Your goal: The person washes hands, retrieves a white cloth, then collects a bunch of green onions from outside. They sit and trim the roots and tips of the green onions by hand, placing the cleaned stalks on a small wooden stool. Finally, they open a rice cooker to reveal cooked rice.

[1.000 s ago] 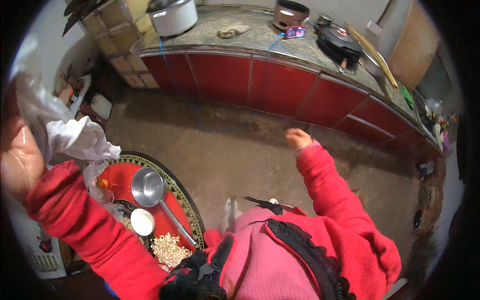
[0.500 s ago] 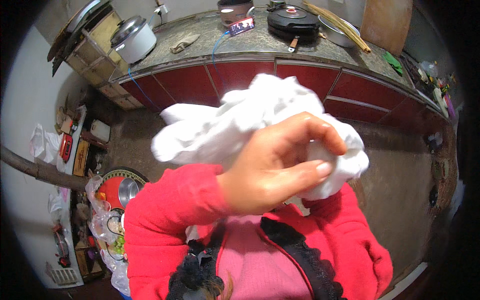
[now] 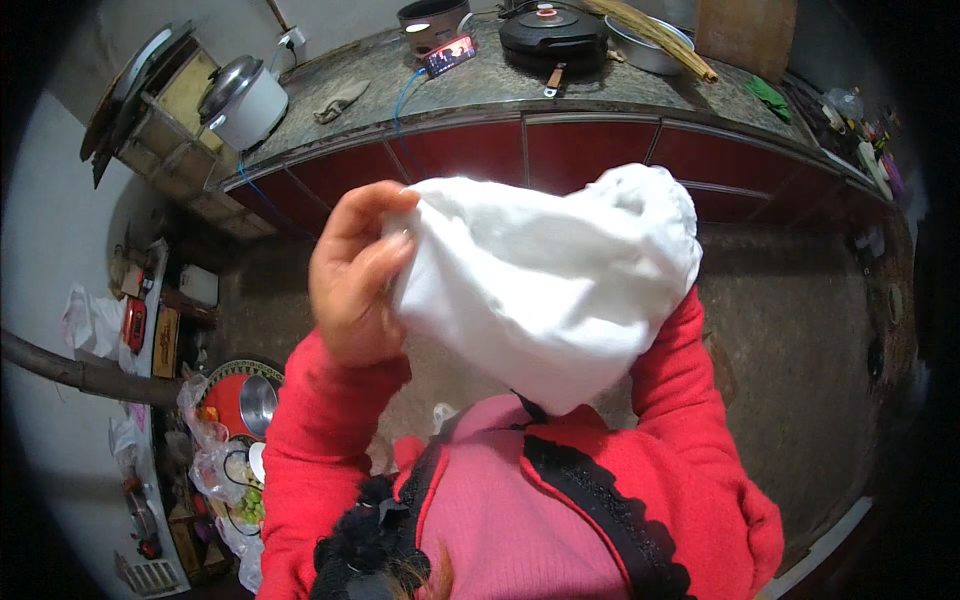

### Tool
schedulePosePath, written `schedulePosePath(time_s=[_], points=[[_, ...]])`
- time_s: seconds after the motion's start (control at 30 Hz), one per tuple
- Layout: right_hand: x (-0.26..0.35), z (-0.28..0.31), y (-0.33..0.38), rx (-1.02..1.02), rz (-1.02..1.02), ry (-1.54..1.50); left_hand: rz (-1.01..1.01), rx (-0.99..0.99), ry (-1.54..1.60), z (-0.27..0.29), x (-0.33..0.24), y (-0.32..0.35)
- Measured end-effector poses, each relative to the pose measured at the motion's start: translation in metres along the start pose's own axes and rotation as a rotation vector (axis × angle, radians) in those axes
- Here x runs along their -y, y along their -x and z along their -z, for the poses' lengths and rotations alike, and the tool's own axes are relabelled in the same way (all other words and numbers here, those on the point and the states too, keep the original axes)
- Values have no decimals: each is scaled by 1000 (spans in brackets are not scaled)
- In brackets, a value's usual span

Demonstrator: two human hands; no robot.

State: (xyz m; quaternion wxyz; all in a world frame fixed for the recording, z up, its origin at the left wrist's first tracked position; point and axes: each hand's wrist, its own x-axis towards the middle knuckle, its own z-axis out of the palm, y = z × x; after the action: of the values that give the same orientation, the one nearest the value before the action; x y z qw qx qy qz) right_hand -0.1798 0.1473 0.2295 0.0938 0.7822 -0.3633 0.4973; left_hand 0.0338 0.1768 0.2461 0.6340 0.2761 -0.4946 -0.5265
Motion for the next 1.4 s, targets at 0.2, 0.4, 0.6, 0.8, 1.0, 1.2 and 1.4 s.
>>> schedulePosePath(time_s=[0.2, 0.4, 0.6, 0.8, 1.0, 1.2, 1.4], points=[[32, -38, 3, 11, -103, -343, 424, 64, 44, 10, 95, 1], [57, -63, 14, 61, -354, -625, 66, -100, -373, 25, 132, -8], [73, -63, 32, 133, -542, -727, -732, -33, -1160, 23, 110, -16], [50, -71, 21, 111, -400, -678, -793, -203, -1312, 25, 76, -20], [33, -71, 7, 17, -186, -485, 494, 123, 90, 19, 76, 11], [37, -63, 15, 52, -127, -397, 308, 6, 73, 8, 84, 16], [43, -67, 23, 30, -285, -645, 151, -15, -323, 17, 101, 17]])
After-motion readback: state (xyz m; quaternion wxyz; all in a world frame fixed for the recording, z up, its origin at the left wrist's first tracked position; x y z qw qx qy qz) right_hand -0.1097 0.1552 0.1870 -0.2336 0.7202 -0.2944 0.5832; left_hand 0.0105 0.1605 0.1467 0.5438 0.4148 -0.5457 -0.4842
